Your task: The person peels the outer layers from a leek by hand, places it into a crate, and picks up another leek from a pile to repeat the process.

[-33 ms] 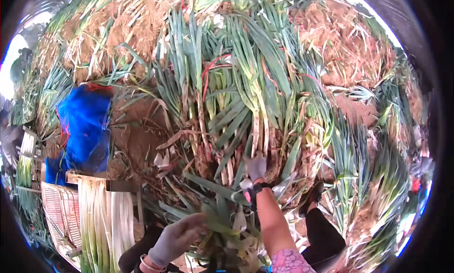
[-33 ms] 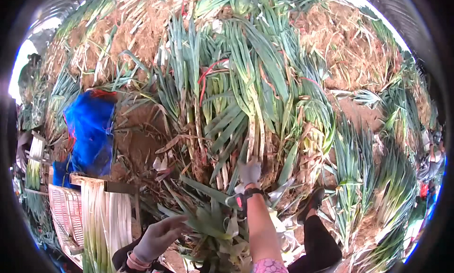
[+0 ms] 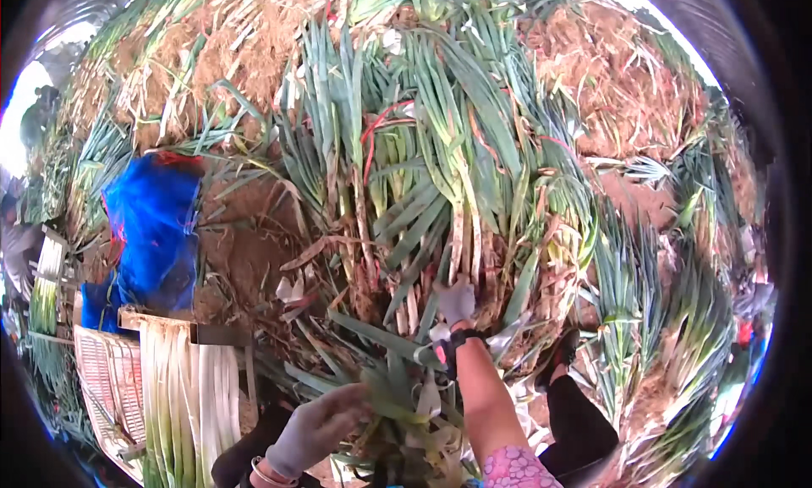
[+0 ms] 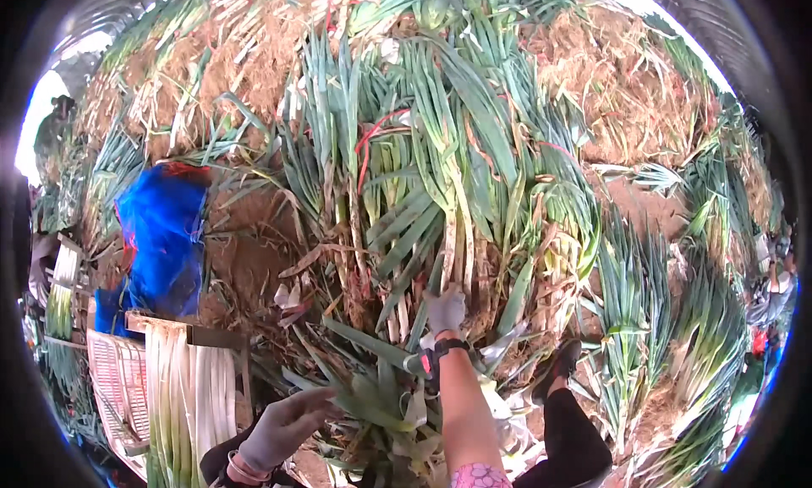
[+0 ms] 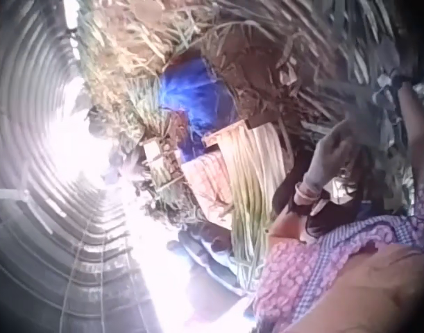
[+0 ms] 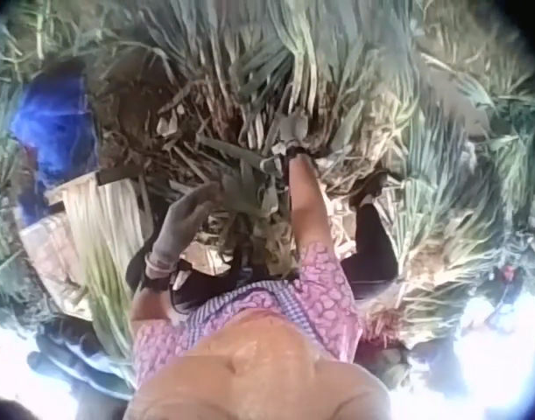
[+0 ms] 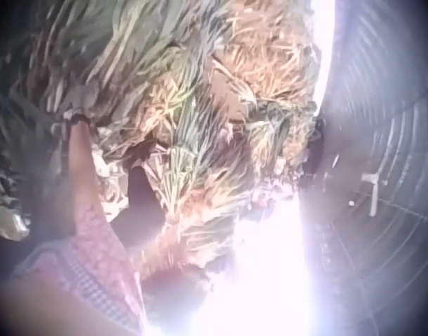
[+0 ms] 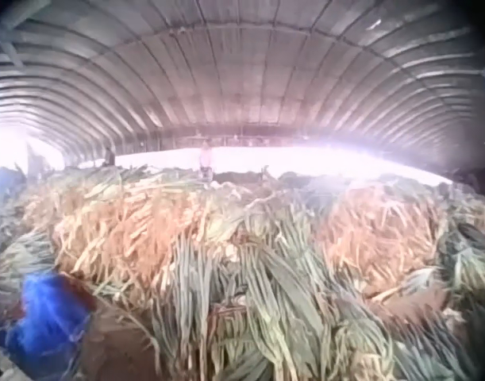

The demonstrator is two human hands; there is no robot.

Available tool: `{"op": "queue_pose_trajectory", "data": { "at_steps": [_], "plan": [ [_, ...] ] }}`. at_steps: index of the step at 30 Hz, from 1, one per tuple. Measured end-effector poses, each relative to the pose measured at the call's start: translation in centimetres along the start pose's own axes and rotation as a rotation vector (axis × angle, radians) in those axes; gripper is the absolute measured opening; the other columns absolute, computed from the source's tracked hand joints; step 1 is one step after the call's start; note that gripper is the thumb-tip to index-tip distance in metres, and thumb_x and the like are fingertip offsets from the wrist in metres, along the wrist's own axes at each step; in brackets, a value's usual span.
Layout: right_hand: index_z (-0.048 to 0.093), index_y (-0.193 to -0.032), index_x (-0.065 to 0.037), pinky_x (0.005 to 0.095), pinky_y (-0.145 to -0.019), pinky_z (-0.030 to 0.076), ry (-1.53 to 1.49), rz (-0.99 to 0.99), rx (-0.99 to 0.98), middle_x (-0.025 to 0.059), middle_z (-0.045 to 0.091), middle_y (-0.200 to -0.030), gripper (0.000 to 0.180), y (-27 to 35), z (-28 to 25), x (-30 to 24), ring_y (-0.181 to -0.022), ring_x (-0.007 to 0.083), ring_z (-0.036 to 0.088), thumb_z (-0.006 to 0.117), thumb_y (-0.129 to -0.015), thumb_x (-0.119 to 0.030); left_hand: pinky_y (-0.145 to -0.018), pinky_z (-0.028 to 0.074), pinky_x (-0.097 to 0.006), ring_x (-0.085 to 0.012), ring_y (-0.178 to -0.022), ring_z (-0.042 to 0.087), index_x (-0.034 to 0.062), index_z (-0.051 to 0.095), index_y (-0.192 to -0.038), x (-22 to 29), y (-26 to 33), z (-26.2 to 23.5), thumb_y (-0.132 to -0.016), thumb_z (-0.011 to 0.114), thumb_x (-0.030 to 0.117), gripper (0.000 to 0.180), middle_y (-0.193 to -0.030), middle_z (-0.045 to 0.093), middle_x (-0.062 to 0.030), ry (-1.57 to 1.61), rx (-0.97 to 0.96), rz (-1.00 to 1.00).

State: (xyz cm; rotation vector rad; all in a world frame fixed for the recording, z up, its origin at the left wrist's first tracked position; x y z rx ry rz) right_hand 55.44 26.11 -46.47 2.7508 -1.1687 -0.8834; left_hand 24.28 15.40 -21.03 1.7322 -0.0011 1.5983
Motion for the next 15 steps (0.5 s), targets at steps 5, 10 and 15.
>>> {"op": "queue_pose_trajectory", "data": {
  "at_steps": [5,10,15],
  "plan": [
    [0.042,-0.129,0.0,0.0442,-0.085,0.047,0.135,0.044,-0.128,0.024,0.06,-0.111,0.066,-3.1,0.1,1.8,-0.101,0.0396,0.059,0.063,-0.075,-0.032,-0.085,0.048,-0.024,-0.0109,-0.099,0.06,-0.003,0.046,-0.132,-0.3,-0.6,0.0,-0.092,0.051,0.008,0.042,-0.108,0.065,-0.0089,0.035,0.011,0.017],
    [0.05,-0.121,0.002,0.0434,-0.088,0.047,-0.182,-0.022,-0.188,0.026,0.062,-0.106,0.065,-1.7,0.0,1.0,-0.1,0.0409,0.06,0.072,-0.069,-0.032,-0.077,0.05,-0.021,-0.0087,-0.091,0.062,-0.0018,0.047,-0.132,-1.0,-0.8,0.5,-0.094,0.049,0.011,0.04,-0.105,0.066,-0.0068,-0.041,0.014,0.029],
    [0.06,-0.101,0.003,0.0412,-0.072,0.049,-0.209,-0.121,0.135,0.0181,0.066,-0.087,0.044,0.3,-3.9,-0.3,-0.08,0.033,0.065,0.07,-0.076,-0.032,-0.082,0.049,-0.024,-0.0108,-0.093,0.062,-0.0023,0.048,-0.13,-0.8,-1.2,1.0,-0.094,0.049,0.012,0.039,-0.105,0.066,-0.008,-0.072,-0.02,0.081]
  ]
}}
Point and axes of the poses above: each hand's wrist, its own y-axis away from the middle knuckle, its own z-axis out of the palm, x = y × z, the point moved 7 cm from there along -y, towards the middle knuckle
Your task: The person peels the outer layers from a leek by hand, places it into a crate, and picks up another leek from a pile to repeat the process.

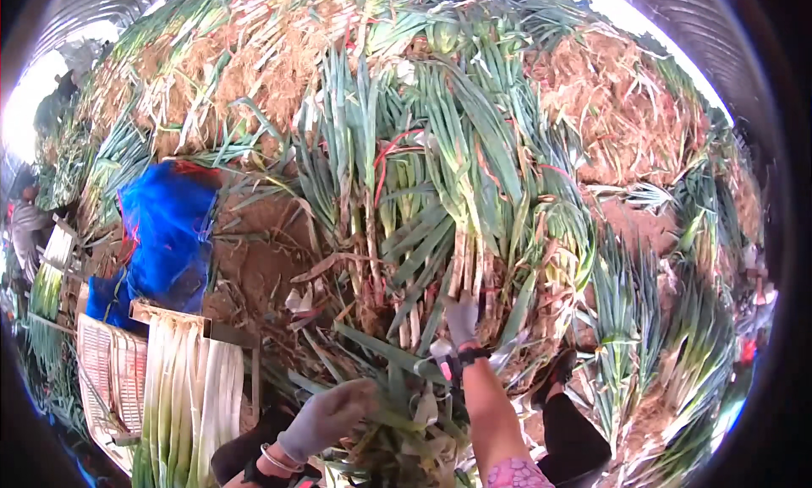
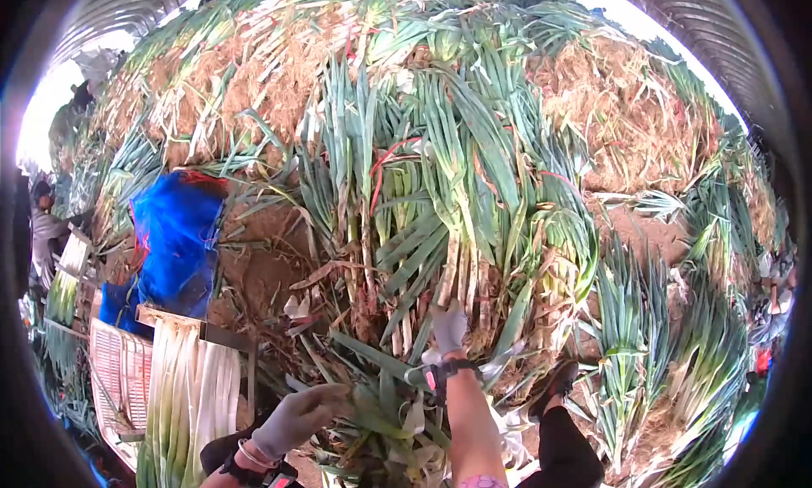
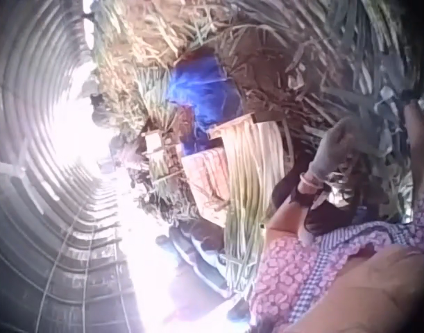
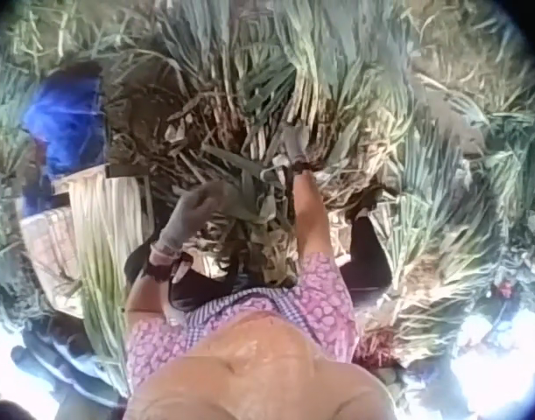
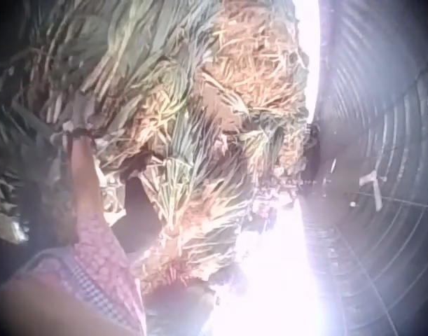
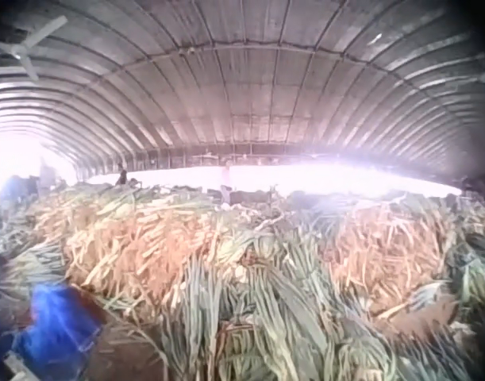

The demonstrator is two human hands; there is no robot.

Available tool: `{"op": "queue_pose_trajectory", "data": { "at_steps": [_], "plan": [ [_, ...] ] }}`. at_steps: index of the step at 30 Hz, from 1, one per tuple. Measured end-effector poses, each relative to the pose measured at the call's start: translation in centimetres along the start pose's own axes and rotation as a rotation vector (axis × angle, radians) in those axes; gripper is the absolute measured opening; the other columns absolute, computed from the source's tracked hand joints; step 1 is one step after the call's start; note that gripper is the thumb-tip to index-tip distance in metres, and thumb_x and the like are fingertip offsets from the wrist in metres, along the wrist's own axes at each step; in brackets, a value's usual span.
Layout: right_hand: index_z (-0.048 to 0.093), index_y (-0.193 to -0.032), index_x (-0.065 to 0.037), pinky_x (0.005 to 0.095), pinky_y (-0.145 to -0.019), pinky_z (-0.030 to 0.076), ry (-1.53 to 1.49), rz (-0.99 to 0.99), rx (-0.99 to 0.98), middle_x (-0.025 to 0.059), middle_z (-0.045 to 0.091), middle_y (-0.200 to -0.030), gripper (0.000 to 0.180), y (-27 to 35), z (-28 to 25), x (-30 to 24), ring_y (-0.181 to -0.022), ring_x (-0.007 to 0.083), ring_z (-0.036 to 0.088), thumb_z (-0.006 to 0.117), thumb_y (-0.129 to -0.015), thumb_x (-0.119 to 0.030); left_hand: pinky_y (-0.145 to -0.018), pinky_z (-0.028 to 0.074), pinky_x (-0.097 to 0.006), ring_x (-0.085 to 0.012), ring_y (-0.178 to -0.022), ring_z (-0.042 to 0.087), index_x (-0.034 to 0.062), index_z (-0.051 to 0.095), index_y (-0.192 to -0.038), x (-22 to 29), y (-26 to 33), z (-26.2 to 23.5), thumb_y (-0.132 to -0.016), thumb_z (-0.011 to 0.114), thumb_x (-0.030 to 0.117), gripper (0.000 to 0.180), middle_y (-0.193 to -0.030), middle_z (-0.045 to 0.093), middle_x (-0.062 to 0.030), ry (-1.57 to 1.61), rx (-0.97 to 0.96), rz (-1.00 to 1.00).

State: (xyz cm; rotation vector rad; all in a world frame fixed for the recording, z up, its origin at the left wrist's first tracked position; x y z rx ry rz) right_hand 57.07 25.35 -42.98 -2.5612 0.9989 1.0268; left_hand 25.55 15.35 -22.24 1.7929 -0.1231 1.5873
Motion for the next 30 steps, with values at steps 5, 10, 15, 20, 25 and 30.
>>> {"op": "queue_pose_trajectory", "data": {
  "at_steps": [5,10,15,20,25,30],
  "plan": [
    [0.06,-0.105,-0.007,0.0264,-0.041,0.041,-1.992,0.861,-0.837,0.0024,0.058,-0.083,0.023,10.1,-2.1,-8.9,-0.068,0.0134,0.056,0.058,-0.089,-0.023,-0.083,0.048,-0.025,-0.0118,-0.091,0.061,-0.005,0.051,-0.125,0.0,0.7,-1.3,-0.094,0.05,0.014,0.037,-0.101,0.066,-0.008,0.012,0.104,0.06],
    [0.059,-0.113,-0.008,0.0225,-0.044,0.042,-1.064,0.764,-0.588,0.0036,0.06,-0.081,0.028,14.4,-4.7,-3.7,-0.058,0.0113,0.055,0.055,-0.093,-0.027,-0.074,0.048,-0.026,-0.0109,-0.083,0.06,-0.0034,0.056,-0.117,0.6,-1.9,-0.7,-0.094,0.051,0.02,0.033,-0.091,0.066,-0.0063,-0.122,0.097,0.184],
    [0.057,-0.117,-0.008,0.0189,-0.042,0.03,-1.291,0.599,-0.929,-0.0036,0.048,-0.068,0.028,22.4,-11.7,-9.0,-0.049,0.0038,0.039,0.051,-0.095,-0.025,-0.069,0.048,-0.027,-0.0118,-0.074,0.059,0.0001,0.06,-0.107,-1.5,-3.6,-3.2,-0.094,0.052,0.025,0.029,-0.081,0.063,-0.0044,-0.03,0.226,0.216],
    [0.046,-0.13,0.001,0.0208,-0.045,0.031,-1.357,0.449,-1.317,-0.0032,0.045,-0.068,0.047,32.3,-19.6,-8.9,-0.05,0.0066,0.039,0.05,-0.095,-0.031,-0.087,0.051,-0.036,-0.0229,-0.099,0.061,0.0024,0.047,-0.129,-1.4,-4.5,-2.7,-0.097,0.05,0.024,0.039,-0.111,0.059,-0.0135,0.897,0.039,0.056],
    [0.054,-0.12,-0.001,0.0227,-0.054,0.039,-0.909,0.292,-1.355,0.0021,0.053,-0.073,0.045,33.1,-17.6,-3.5,-0.06,0.0104,0.049,0.055,-0.092,-0.036,-0.079,0.051,-0.037,-0.0202,-0.095,0.06,0.0113,0.051,-0.123,1.1,-1.8,-3.6,-0.096,0.051,0.022,0.029,-0.106,0.06,-0.0047,1.027,0.19,0.346],
    [0.059,-0.1,-0.001,0.0277,-0.065,0.043,-0.399,-0.328,-0.776,0.0016,0.058,-0.077,0.045,26.5,-14.2,-18.3,-0.07,0.0134,0.051,0.065,-0.082,-0.042,-0.071,0.051,-0.034,-0.0139,-0.09,0.059,0.0101,0.053,-0.12,0.0,0.6,-5.8,-0.096,0.053,0.024,0.028,-0.103,0.059,-0.0008,0.833,0.268,0.456]
  ]
}}
Point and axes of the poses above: each hand's wrist, its own y-axis away from the middle knuckle, its own z-axis out of the palm, x = y × z, the point moved 7 cm from there along -y, towards the middle knuckle
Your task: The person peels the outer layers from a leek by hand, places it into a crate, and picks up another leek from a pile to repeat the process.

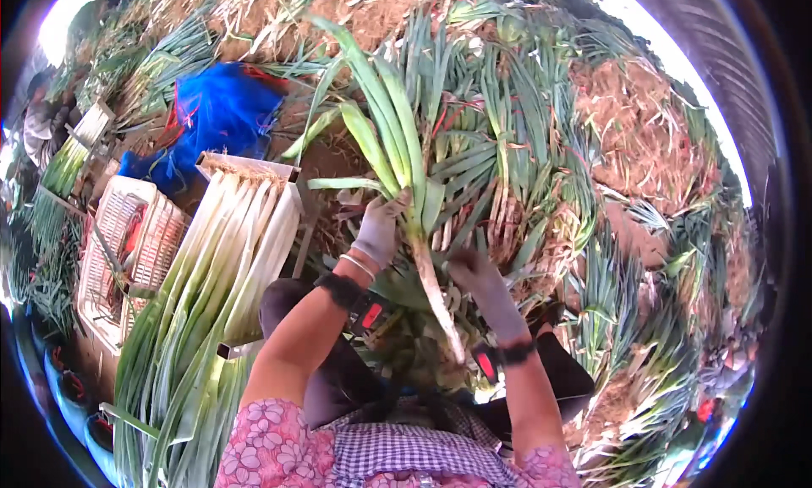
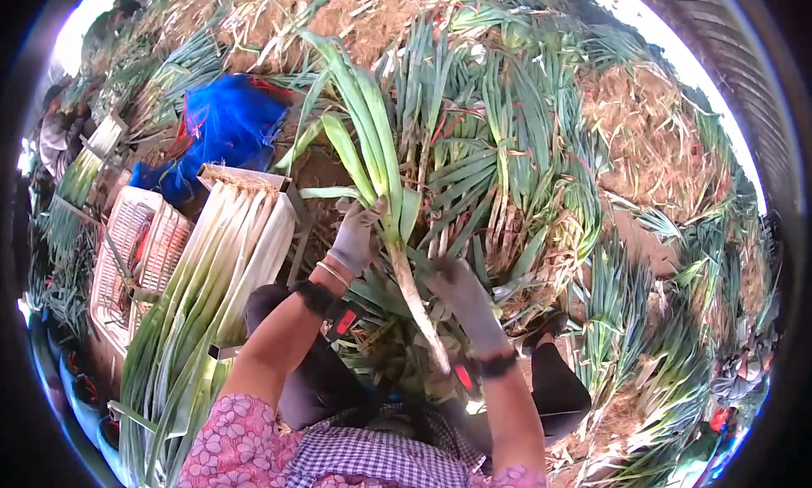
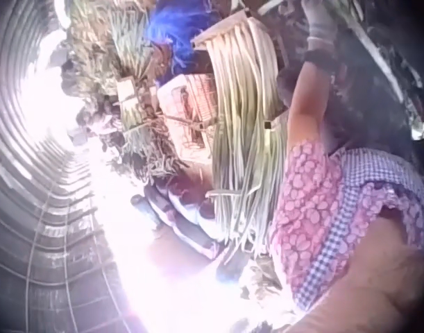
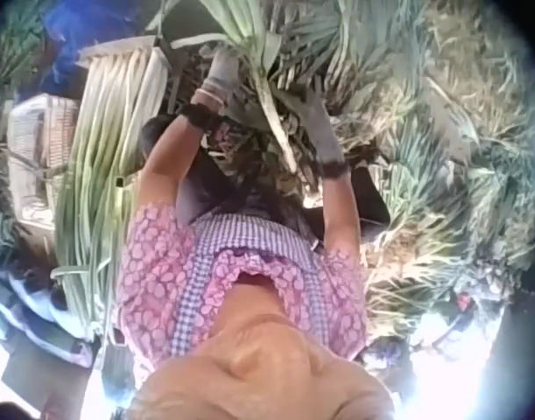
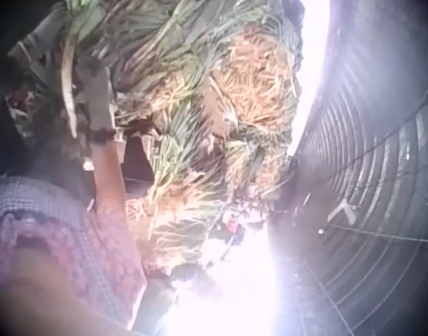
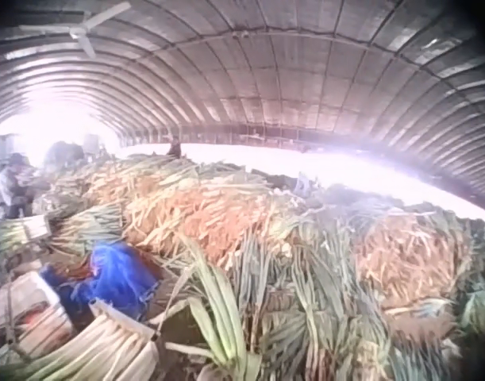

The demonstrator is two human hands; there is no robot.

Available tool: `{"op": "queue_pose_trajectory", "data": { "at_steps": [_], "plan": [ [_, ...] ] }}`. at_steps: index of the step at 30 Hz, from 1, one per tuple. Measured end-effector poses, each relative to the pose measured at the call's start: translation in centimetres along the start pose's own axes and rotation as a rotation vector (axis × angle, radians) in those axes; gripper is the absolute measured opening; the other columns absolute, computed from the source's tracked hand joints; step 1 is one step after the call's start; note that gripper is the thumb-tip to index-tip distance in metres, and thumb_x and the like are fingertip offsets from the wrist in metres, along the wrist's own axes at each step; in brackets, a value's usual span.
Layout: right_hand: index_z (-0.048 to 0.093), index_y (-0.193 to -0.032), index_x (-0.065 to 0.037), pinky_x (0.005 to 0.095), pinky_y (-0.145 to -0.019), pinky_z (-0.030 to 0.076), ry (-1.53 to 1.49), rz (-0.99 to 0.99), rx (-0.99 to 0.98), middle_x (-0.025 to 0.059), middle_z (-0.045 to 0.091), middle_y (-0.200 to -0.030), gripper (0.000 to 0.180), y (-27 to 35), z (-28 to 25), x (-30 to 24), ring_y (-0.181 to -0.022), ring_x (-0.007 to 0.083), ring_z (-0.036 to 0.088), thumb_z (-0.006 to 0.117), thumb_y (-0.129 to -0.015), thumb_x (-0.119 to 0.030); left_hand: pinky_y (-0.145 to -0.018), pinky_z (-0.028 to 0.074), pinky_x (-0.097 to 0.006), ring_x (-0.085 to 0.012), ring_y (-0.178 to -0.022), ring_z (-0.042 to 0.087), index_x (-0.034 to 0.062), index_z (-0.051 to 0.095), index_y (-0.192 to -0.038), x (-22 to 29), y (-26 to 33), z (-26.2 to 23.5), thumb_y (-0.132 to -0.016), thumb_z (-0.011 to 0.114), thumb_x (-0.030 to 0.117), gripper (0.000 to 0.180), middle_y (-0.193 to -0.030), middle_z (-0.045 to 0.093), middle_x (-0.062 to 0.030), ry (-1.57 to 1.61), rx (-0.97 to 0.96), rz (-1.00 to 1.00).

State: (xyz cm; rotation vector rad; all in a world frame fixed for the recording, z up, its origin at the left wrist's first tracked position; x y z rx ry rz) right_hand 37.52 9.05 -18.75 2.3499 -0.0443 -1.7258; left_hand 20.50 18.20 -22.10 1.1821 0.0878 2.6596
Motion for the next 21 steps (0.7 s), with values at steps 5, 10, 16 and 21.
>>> {"op": "queue_pose_trajectory", "data": {
  "at_steps": [5,10,16,21],
  "plan": [
    [0.062,-0.104,-0.004,0.0233,-0.056,0.039,-0.368,0.069,0.035,-0.0017,0.058,-0.083,0.023,-5.6,3.2,0.9,-0.069,0.0062,0.051,0.057,-0.088,-0.02,-0.068,0.052,-0.03,-0.0154,-0.079,0.062,0.0029,0.057,-0.112,2.1,0.2,1.8,-0.096,0.054,0.021,0.024,-0.097,0.064,-0.0052,0.038,-0.098,0.141],
    [0.064,-0.104,-0.004,0.0283,-0.064,0.049,0.768,0.089,0.02,0.0062,0.065,-0.076,0.036,3.3,-0.9,20.8,-0.071,0.0171,0.063,0.068,-0.079,-0.029,-0.068,0.05,-0.027,-0.0127,-0.079,0.061,0.0019,0.057,-0.11,3.7,-1.7,0.6,-0.095,0.057,0.025,0.027,-0.094,0.064,-0.004,0.033,0.0,0.184],
    [0.062,-0.113,-0.005,0.0305,-0.075,0.05,-0.149,-0.115,0.008,0.0076,0.066,-0.097,0.036,0.5,0.4,9.9,-0.089,0.0212,0.063,0.067,-0.083,-0.024,-0.074,0.052,-0.034,-0.0156,-0.084,0.061,-0.0041,0.056,-0.112,2.9,-0.2,3.2,-0.091,0.062,0.02,0.033,-0.095,0.065,-0.0083,0.086,-0.189,-0.015],
    [0.056,-0.119,-0.003,0.0347,-0.067,0.049,0.09,-0.165,0.001,0.0114,0.067,-0.093,0.045,-0.8,2.5,1.2,-0.085,0.0179,0.064,0.069,-0.077,-0.007,-0.077,0.052,-0.036,-0.0185,-0.086,0.061,-0.0041,0.054,-0.115,1.3,-1.0,4.5,-0.091,0.061,0.021,0.035,-0.102,0.063,-0.0095,0.156,-0.211,-0.043]
  ]
}}
Point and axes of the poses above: each hand's wrist, its own y-axis away from the middle knuckle, its own z-axis out of the palm, x = y × z, the point moved 7 cm from there along -y, towards the middle knuckle
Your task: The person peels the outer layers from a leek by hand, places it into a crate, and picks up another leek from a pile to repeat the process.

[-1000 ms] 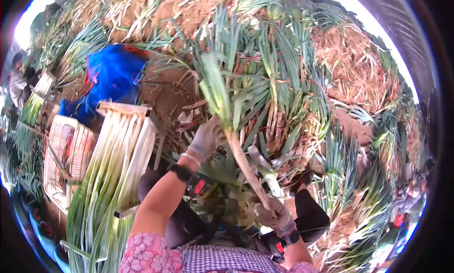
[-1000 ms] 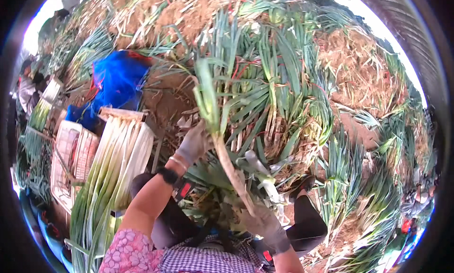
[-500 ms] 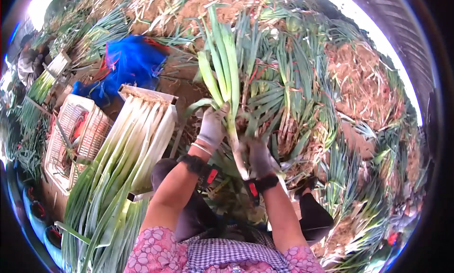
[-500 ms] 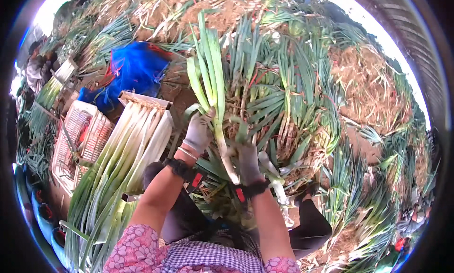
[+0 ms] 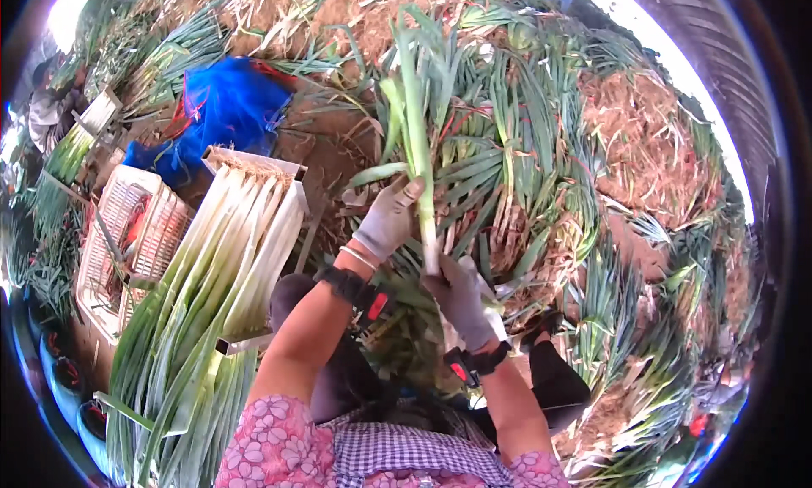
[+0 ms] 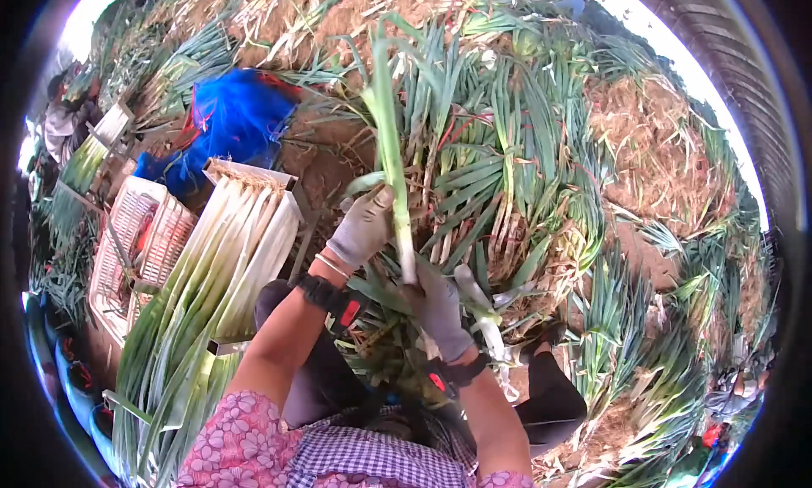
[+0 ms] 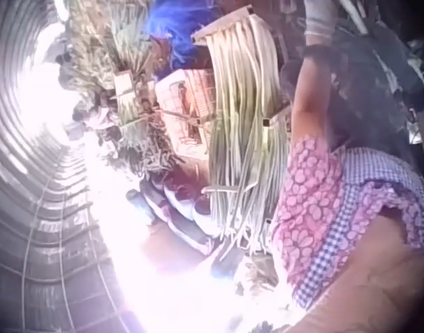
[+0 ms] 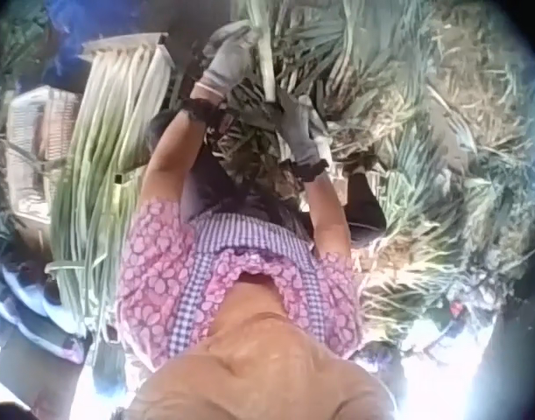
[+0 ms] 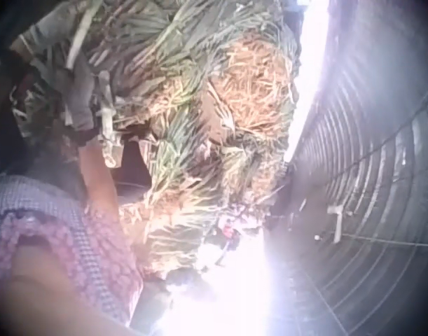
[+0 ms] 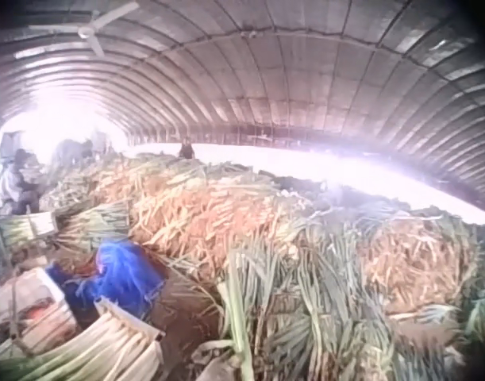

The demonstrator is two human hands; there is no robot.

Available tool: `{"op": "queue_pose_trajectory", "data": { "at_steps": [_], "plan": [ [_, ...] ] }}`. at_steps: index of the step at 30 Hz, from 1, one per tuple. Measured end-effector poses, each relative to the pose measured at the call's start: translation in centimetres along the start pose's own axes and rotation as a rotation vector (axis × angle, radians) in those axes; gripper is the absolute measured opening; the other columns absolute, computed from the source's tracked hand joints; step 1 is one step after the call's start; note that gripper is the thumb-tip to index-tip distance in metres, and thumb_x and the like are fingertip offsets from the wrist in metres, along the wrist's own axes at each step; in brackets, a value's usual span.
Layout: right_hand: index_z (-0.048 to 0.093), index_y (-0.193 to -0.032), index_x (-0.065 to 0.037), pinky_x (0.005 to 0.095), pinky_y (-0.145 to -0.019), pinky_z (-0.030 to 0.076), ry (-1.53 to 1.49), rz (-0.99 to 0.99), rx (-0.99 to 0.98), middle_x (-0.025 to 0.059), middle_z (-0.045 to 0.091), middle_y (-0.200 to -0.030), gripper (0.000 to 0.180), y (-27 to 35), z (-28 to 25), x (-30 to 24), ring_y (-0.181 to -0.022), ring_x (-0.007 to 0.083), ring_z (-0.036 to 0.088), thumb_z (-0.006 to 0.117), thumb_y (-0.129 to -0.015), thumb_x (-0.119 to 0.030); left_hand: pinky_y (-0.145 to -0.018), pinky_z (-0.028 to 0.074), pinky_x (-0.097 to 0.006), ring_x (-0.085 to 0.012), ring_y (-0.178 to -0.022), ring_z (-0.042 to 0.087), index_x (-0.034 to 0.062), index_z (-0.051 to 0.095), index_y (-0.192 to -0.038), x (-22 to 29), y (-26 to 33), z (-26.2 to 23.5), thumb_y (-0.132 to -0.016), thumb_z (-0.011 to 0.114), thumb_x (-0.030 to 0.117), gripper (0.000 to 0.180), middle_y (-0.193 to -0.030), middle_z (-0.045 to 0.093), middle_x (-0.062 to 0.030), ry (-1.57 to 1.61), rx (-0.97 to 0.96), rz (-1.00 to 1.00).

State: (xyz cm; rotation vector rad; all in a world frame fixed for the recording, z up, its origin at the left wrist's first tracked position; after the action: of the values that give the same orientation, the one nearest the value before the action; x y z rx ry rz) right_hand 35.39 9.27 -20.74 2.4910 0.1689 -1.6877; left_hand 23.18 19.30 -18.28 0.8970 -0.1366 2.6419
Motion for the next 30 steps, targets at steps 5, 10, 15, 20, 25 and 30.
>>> {"op": "queue_pose_trajectory", "data": {
  "at_steps": [5,10,15,20,25,30],
  "plan": [
    [0.056,-0.116,-0.001,0.0338,-0.072,0.049,0.296,-0.127,0.149,0.0123,0.065,-0.092,0.041,-0.8,0.9,-0.9,-0.08,0.0177,0.061,0.068,-0.078,-0.008,-0.071,0.051,-0.031,-0.0166,-0.076,0.061,-0.0002,0.058,-0.105,0.1,-0.1,-3.4,-0.093,0.053,0.015,0.02,-0.086,0.062,-0.0054,-0.183,0.228,0.071],
    [0.057,-0.114,0.001,0.0257,-0.075,0.045,-0.465,0.098,0.172,0.0028,0.061,-0.097,0.036,-4.3,-0.8,-1.9,-0.084,0.0113,0.055,0.057,-0.078,-0.004,-0.081,0.048,-0.027,-0.0101,-0.092,0.055,-0.0029,0.06,-0.107,-5.1,-1.0,-4.4,-0.093,0.052,0.008,0.02,-0.1,0.062,-0.003,-0.241,0.06,0.086],
    [0.059,-0.105,0.001,0.0266,-0.069,0.046,-0.552,-0.038,0.164,0.0037,0.062,-0.095,0.027,-4.3,0.6,-3.3,-0.081,0.0134,0.058,0.056,-0.078,-0.003,-0.071,0.049,-0.026,-0.0087,-0.079,0.057,-0.0018,0.063,-0.107,-3.0,1.3,-1.8,-0.092,0.058,0.013,0.021,-0.095,0.064,-0.0022,-0.03,0.175,0.032],
    [0.059,-0.099,0.002,0.0273,-0.068,0.047,-0.155,-0.283,0.178,0.0031,0.061,-0.094,0.021,-5.0,1.1,-3.2,-0.082,0.014,0.059,0.059,-0.079,-0.004,-0.071,0.048,-0.029,-0.015,-0.08,0.061,-0.0006,0.063,-0.103,-2.7,1.5,-2.4,-0.086,0.06,0.006,0.019,-0.091,0.065,-0.0047,-0.152,0.259,0.037],
    [0.057,-0.106,-0.002,0.0264,-0.071,0.047,-0.278,-0.133,0.227,0.0017,0.061,-0.096,0.024,-5.4,1.1,-2.2,-0.085,0.0124,0.058,0.06,-0.082,-0.005,-0.074,0.048,-0.029,-0.0144,-0.082,0.06,-0.0016,0.064,-0.102,-3.5,1.0,-2.8,-0.085,0.057,0.003,0.019,-0.093,0.065,-0.0041,-0.058,0.301,0.061],
    [0.058,-0.108,-0.002,0.0259,-0.075,0.047,-0.124,-0.235,0.256,0.0026,0.061,-0.1,0.026,-5.0,1.6,-3.0,-0.089,0.0117,0.058,0.059,-0.083,-0.004,-0.081,0.049,-0.03,-0.0155,-0.09,0.061,-0.0043,0.061,-0.11,-3.7,1.3,-3.4,-0.089,0.052,0.0,0.023,-0.101,0.065,-0.0069,-0.059,0.292,0.03]
  ]
}}
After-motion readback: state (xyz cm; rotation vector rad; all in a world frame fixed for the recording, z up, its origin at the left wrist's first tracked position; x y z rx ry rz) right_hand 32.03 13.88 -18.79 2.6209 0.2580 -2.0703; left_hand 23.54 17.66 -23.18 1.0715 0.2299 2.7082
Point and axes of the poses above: each hand's wrist, its own y-axis away from the middle knuckle, its own z-axis out of the palm, x = y × z, the point moved 7 cm from there along -y, towards the middle knuckle
